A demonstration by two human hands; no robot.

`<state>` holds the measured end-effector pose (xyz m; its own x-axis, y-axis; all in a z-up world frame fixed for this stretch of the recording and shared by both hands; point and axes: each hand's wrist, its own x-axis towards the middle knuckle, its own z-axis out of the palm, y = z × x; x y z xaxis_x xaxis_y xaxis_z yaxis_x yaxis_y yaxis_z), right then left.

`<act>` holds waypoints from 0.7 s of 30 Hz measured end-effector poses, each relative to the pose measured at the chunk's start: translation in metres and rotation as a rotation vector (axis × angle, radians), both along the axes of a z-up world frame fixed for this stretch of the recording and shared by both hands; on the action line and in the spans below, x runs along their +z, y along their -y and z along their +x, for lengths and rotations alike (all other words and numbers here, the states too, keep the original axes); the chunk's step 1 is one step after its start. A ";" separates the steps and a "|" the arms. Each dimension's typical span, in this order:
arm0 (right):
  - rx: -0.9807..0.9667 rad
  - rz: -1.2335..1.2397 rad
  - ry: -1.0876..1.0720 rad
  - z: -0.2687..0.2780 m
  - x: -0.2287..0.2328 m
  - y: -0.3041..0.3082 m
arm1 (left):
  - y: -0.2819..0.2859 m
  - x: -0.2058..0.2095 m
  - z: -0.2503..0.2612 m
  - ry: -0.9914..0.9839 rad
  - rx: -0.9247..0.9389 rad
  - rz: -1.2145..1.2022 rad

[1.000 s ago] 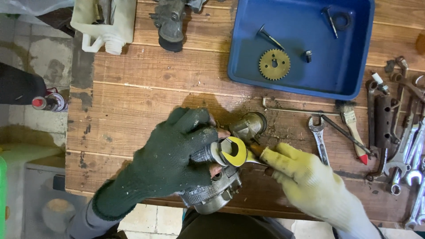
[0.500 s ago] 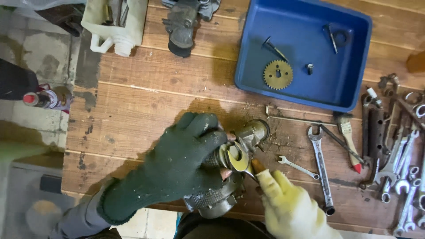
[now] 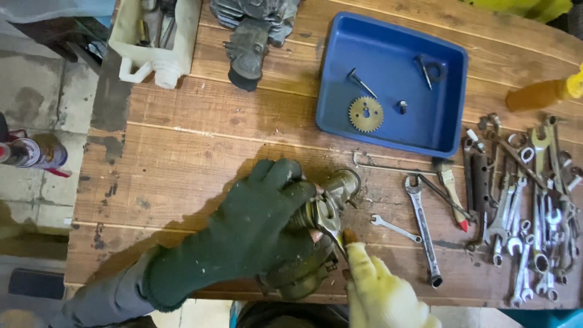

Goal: The person disassembles a motorcycle engine cylinder head by hand and with wrenches. They remove internal components including valves and fasteners, placing smaller parts into a blue tray on a wooden workbench.

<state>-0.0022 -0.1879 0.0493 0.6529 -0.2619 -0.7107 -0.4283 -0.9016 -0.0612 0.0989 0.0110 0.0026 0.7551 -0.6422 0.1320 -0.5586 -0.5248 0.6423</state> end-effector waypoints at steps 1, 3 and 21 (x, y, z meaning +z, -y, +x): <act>-0.026 0.022 -0.006 0.004 0.005 -0.002 | 0.000 -0.002 0.000 0.004 -0.005 -0.004; -0.070 0.067 -0.016 0.010 0.015 -0.005 | -0.001 -0.007 0.000 0.056 0.003 -0.014; 0.262 0.519 0.412 0.000 -0.087 0.111 | -0.008 0.000 -0.042 -0.401 0.402 -0.268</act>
<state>-0.0019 -0.2991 -0.0380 0.8905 0.2458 -0.3829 -0.0508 -0.7826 -0.6205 0.0565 0.0191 0.0029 0.9549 -0.2816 -0.0941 -0.0396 -0.4350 0.8995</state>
